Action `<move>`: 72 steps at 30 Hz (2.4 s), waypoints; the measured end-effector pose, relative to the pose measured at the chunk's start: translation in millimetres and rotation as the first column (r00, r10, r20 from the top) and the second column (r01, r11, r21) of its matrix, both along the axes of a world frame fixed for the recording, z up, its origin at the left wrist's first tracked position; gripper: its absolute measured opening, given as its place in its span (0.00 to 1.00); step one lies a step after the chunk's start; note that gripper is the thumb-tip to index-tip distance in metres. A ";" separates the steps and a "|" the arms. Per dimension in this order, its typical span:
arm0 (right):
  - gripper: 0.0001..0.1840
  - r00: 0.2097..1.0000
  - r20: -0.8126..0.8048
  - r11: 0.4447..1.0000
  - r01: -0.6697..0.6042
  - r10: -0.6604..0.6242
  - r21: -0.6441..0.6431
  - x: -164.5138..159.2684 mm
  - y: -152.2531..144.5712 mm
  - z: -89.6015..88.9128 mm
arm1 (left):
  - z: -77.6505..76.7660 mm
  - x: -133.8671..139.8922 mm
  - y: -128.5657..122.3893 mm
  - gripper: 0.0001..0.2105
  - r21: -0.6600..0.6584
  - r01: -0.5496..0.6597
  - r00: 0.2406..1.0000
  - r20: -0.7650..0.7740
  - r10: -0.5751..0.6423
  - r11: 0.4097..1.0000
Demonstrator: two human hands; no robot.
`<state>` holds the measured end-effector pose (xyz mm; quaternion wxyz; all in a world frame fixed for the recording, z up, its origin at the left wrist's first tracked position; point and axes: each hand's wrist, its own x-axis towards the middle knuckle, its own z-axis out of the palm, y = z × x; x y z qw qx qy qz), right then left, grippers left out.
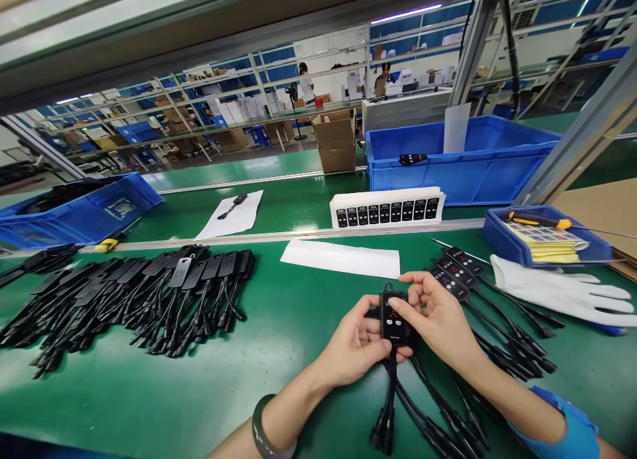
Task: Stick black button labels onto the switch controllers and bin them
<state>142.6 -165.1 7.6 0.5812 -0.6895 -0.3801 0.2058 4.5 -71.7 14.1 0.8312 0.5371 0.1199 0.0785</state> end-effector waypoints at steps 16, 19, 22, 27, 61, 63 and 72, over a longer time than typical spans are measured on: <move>0.43 0.932 -0.003 0.925 -0.361 0.363 -0.121 -14.5 -6.6 -1.4 | -2.1 1.0 11.4 0.19 -0.087 -0.049 0.999 0.012 0.050 0.995; 0.28 0.941 0.045 0.940 -0.330 0.334 -0.082 -14.3 -7.7 -3.0 | -2.4 2.1 9.5 0.22 -0.029 -0.035 0.999 0.006 0.036 0.999; 0.27 0.948 0.047 0.946 -0.310 0.316 -0.098 -14.9 -8.6 -5.9 | -4.2 3.5 4.6 0.23 0.031 -0.060 0.998 -0.009 0.060 0.998; 0.26 0.949 0.140 0.959 -0.276 0.283 -0.072 -13.8 -5.1 -5.8 | -2.3 4.5 6.3 0.23 0.082 -0.137 0.990 -0.020 0.139 0.987; 0.08 0.342 0.903 0.964 -0.027 0.258 -0.265 -56.4 -101.2 -9.3 | -6.1 -66.4 -43.2 0.35 0.971 -0.053 0.990 0.021 0.137 0.235; 0.10 0.394 0.880 0.963 -0.087 0.267 -0.254 -54.6 -101.3 -4.3 | -9.0 -66.9 -43.4 0.38 0.975 -0.001 0.999 -0.011 0.051 0.223; 0.04 0.445 0.843 0.920 0.096 0.302 -0.380 -22.4 -97.2 -20.2 | -19.6 -71.0 -48.2 0.31 0.966 0.010 0.997 -0.030 0.075 0.258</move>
